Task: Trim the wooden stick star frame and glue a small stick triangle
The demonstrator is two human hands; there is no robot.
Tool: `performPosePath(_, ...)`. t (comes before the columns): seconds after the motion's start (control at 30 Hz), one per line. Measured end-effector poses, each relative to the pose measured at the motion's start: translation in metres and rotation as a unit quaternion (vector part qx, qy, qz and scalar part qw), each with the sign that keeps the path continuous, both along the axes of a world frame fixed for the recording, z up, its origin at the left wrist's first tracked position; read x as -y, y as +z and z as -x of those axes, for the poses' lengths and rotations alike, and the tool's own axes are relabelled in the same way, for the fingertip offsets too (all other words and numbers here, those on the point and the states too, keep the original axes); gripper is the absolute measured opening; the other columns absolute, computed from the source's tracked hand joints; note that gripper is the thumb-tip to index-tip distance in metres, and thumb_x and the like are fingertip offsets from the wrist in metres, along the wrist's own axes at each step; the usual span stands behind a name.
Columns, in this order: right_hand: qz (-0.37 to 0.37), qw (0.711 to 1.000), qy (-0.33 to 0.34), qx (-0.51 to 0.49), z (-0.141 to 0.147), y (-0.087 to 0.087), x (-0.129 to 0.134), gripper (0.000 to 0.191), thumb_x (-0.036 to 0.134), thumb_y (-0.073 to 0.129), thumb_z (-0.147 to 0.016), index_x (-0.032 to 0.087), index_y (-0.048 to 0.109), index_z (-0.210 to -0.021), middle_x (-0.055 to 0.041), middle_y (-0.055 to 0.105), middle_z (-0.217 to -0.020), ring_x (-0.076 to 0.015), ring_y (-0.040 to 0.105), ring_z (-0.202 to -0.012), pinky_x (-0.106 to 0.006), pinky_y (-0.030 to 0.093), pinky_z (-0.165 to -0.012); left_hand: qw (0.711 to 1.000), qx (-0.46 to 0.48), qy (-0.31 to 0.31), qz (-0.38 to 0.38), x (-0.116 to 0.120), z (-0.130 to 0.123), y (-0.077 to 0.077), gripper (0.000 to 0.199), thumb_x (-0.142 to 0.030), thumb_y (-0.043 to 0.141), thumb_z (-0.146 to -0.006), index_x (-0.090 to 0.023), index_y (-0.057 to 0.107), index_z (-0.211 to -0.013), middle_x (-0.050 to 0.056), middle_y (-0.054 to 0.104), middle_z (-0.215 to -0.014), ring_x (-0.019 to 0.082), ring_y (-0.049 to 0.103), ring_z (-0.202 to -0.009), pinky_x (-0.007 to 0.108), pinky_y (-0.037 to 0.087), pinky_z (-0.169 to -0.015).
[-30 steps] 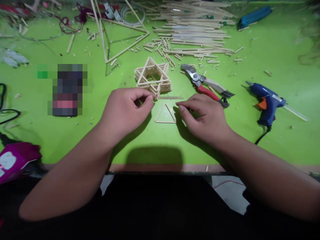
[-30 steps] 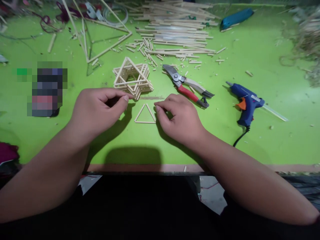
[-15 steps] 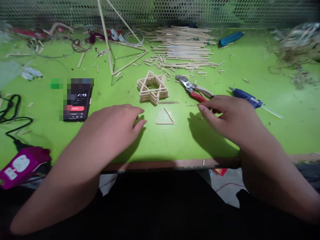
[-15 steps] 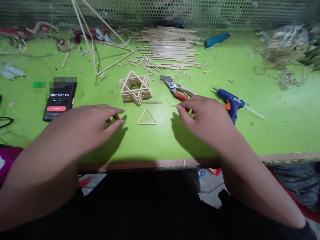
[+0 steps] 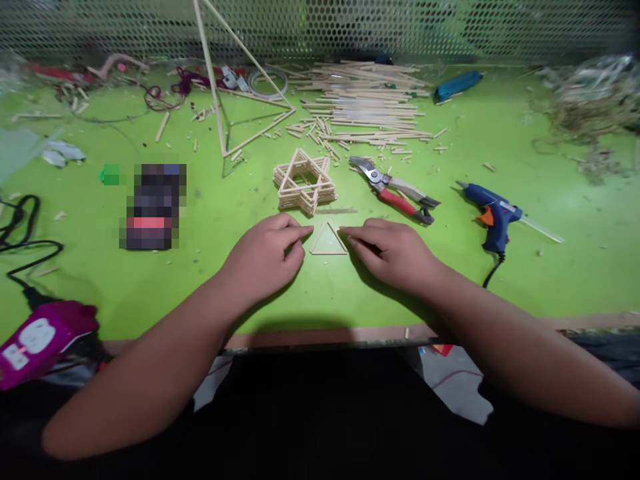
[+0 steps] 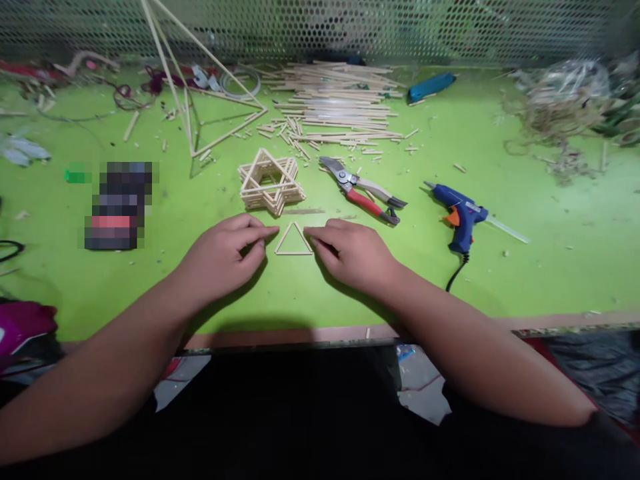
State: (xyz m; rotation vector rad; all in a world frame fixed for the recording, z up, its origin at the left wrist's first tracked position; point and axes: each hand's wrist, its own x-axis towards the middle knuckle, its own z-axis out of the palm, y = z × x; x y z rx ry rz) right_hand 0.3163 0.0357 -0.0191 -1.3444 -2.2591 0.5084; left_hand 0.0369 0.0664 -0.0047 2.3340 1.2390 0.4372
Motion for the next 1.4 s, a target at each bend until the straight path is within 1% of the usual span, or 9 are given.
performPosePath(0.13, -0.004, 1.0, -0.007, 0.012, 0.0025, -0.0057, -0.0015, 0.037, 0.032, 0.056, -0.113, 0.021, 0.084, -0.136, -0.008, 0.082, -0.096, -0.024, 0.073, -0.087, -0.037, 0.049, -0.077, 1.0, 0.015, -0.016, 0.001, -0.0036, -0.0026, -0.0047, 0.046, -0.017, 0.053, -0.103, -0.016, 0.081, -0.139, 0.01, 0.077, -0.117, 0.027, 0.071, -0.107, 0.044, 0.059, -0.09)
performPosePath(0.33, -0.014, 0.999, -0.006, 0.035, 0.0061, -0.0036, -0.0024, 0.033, 0.03, 0.061, -0.112, 0.024, 0.086, -0.132, -0.005, 0.082, -0.091, -0.0209, 0.072, -0.081, -0.036, 0.042, -0.069, 0.999, 0.008, -0.037, -0.012, -0.0052, -0.0026, -0.0086, 0.049, -0.016, 0.052, -0.101, -0.017, 0.08, -0.142, 0.01, 0.073, -0.11, 0.027, 0.067, -0.101, 0.045, 0.055, -0.086)
performPosePath(0.47, -0.017, 0.999, -0.006, 0.037, 0.0063, -0.0025, -0.0014, 0.033, 0.029, 0.061, -0.111, 0.024, 0.086, -0.132, -0.0031, 0.08, -0.088, -0.019, 0.069, -0.076, -0.036, 0.04, -0.066, 0.999, -0.005, -0.045, -0.012, -0.0061, -0.0014, -0.0108, 0.05, -0.018, 0.053, -0.102, -0.019, 0.079, -0.144, 0.01, 0.072, -0.11, 0.027, 0.066, -0.1, 0.045, 0.053, -0.084)
performPosePath(0.6, -0.015, 0.999, -0.005, 0.036, 0.0061, -0.0023, -0.0011, 0.033, 0.029, 0.061, -0.111, 0.025, 0.086, -0.133, -0.0029, 0.079, -0.088, -0.0187, 0.069, -0.076, -0.036, 0.04, -0.066, 0.999, -0.014, -0.045, -0.011, -0.0059, -0.0007, -0.0091, 0.049, -0.019, 0.055, -0.102, -0.02, 0.079, -0.145, 0.01, 0.073, -0.111, 0.028, 0.065, -0.1, 0.045, 0.052, -0.083)
performPosePath(0.83, -0.013, 0.999, -0.002, 0.038, 0.0064, 0.0, -0.0012, 0.033, 0.028, 0.061, -0.111, 0.025, 0.086, -0.133, -0.003, 0.079, -0.088, -0.0188, 0.069, -0.076, -0.036, 0.04, -0.067, 0.998, -0.039, -0.049, -0.002, -0.0054, -0.001, -0.0058, 0.051, -0.017, 0.056, -0.102, -0.022, 0.076, -0.149, 0.009, 0.073, -0.115, 0.028, 0.065, -0.103, 0.046, 0.053, -0.087)
performPosePath(1.03, -0.003, 0.999, -0.005, 0.037, 0.0066, 0.0007, -0.0007, 0.033, 0.028, 0.061, -0.111, 0.025, 0.085, -0.133, -0.0032, 0.079, -0.087, -0.0188, 0.069, -0.076, -0.035, 0.041, -0.066, 0.997, -0.053, -0.054, -0.005, -0.0046, 0.0, -0.0046, 0.054, -0.015, 0.056, -0.101, -0.023, 0.074, -0.151, 0.009, 0.072, -0.116, 0.028, 0.064, -0.104, 0.044, 0.052, -0.087)
performPosePath(1.23, 0.014, 0.999, 0.006, 0.045, 0.0043, 0.0022, -0.0018, 0.041, 0.018, 0.06, -0.104, 0.025, 0.083, -0.137, -0.0042, 0.081, -0.092, -0.0197, 0.071, -0.08, -0.035, 0.041, -0.068, 0.996, -0.059, -0.064, 0.0, -0.0044, 0.0, -0.0039, 0.057, -0.013, 0.056, -0.098, -0.021, 0.073, -0.152, 0.011, 0.07, -0.117, 0.03, 0.064, -0.104, 0.047, 0.052, -0.088)
performPosePath(1.4, 0.019, 0.999, 0.011, 0.045, 0.0032, 0.004, -0.0028, 0.043, 0.017, 0.058, -0.104, 0.025, 0.083, -0.138, -0.0042, 0.081, -0.093, -0.0203, 0.071, -0.081, -0.035, 0.041, -0.068, 0.996, -0.067, -0.064, 0.007, -0.0043, 0.0001, -0.003, 0.06, -0.012, 0.055, -0.097, -0.022, 0.073, -0.153, 0.011, 0.071, -0.118, 0.031, 0.064, -0.106, 0.049, 0.054, -0.089)
